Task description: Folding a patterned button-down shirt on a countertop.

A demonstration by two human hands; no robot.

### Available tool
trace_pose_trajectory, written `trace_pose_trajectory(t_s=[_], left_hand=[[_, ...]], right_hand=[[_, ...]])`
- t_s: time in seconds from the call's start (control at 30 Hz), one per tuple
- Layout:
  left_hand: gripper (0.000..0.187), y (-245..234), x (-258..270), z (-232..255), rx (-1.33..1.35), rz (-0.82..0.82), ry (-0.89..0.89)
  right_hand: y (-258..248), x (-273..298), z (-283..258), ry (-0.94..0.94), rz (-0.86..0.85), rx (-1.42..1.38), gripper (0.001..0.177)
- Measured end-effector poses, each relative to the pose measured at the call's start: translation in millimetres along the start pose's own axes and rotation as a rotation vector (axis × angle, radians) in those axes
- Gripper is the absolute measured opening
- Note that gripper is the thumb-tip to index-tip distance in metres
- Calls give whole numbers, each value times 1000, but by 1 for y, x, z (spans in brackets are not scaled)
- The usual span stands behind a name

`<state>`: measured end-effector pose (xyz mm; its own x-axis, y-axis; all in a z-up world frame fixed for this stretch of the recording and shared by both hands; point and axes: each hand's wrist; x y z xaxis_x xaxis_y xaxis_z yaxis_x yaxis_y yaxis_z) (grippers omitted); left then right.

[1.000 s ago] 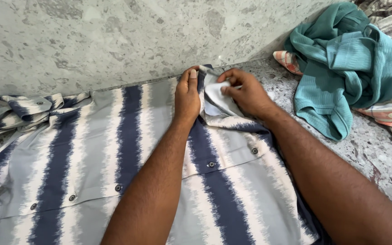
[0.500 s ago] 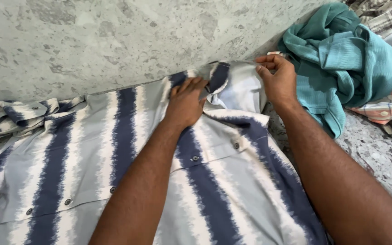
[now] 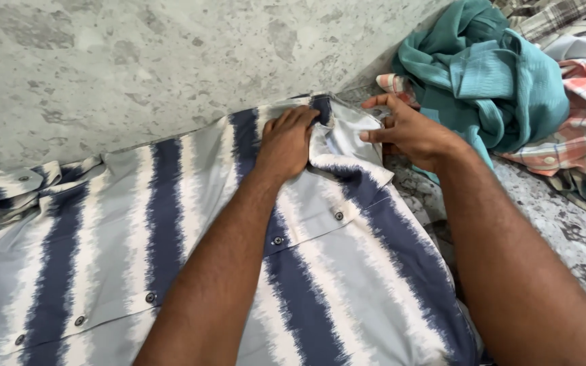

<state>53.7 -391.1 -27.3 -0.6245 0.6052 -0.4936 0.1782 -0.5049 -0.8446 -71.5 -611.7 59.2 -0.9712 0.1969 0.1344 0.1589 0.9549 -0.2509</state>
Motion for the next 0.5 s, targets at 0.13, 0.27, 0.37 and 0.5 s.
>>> trace_pose_trajectory(t_s=[0.13,0.27,0.37,0.5], left_hand=[[63,-38,-17,56,1,-161,-235],[88,-71,-26,109,-127,-443,-555],[79,-26,-28,98,-141,-278,-548],[67,3,-36,91,-9,-8,-400]], right_hand=[[-2,20,-9,87,-41,148,64],[-13,27,-1,76,27,341,56],[-15,45,-3,76,85,380,62],[-20,85,-6,120,94,346,71]])
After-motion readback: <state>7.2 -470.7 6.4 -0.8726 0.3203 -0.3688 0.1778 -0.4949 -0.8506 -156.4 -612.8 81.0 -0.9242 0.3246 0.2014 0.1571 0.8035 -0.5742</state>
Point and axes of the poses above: each hand's wrist, its own x-axis away from the middle knuckle, its own y-axis out of the palm, z = x × y, and after that the axes turned 6 degrees about -x, right-handed
